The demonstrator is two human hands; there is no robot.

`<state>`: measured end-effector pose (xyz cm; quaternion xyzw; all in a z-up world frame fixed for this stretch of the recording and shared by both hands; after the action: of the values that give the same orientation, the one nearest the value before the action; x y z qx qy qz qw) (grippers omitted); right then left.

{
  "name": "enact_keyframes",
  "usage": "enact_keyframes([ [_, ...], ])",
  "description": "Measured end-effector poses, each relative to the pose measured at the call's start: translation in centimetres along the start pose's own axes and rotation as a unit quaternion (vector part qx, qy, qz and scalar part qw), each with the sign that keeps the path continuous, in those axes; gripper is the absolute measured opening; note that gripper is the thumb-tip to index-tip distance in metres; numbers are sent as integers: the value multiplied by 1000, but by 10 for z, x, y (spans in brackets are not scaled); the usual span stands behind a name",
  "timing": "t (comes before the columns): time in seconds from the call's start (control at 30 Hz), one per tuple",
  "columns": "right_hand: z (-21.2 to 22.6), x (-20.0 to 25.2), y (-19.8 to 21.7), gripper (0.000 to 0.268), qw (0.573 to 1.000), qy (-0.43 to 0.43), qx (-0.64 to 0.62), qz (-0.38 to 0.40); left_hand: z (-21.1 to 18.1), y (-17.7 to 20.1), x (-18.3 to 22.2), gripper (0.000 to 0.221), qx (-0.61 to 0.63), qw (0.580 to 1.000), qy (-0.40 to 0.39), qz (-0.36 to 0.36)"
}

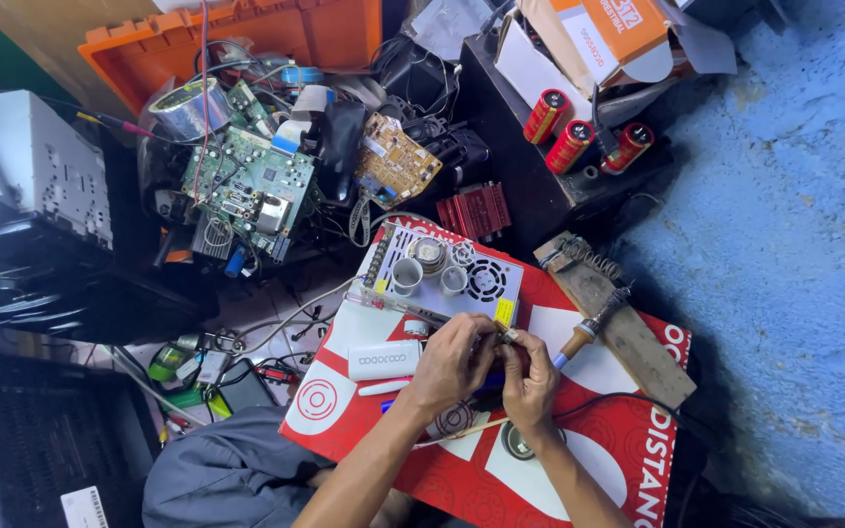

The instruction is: The person is inspecting and organizing various electronic components, including a power supply unit, circuit boards, and a small storage box of parts on a workbench.

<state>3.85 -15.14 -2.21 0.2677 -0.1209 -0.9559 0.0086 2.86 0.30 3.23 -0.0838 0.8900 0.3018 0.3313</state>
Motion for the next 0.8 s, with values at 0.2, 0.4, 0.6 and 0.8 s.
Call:
enact_keyframes([
  [0.2, 1, 1, -1, 19, 1000, 25, -2, 4, -2, 2, 0, 9, -7, 1000, -12, -16],
  [0.4, 10, -4, -2, 21, 999, 45, 19, 18, -5, 6, -3, 9, -1, 1000, -16, -22],
  [0.6, 9, -3, -2, 20, 999, 40, 18, 19, -6, 6, -4, 6, 13, 1000, -10, -23],
  [0.8, 6, -2, -1, 18, 1000, 28, 7, 8, -4, 5, -4, 7, 17, 1000, -13, -20],
])
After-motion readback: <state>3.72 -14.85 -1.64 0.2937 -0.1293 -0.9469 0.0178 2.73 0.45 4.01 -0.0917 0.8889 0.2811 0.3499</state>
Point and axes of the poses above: each hand's wrist, its own x-axis away from the middle knuckle, its own y-axis out of the back of the hand, z = x × y, the point moved 5 cm from there along -x, towards the middle knuckle, and after that the axes turned 12 degrees about -x, right-handed, at the moved point
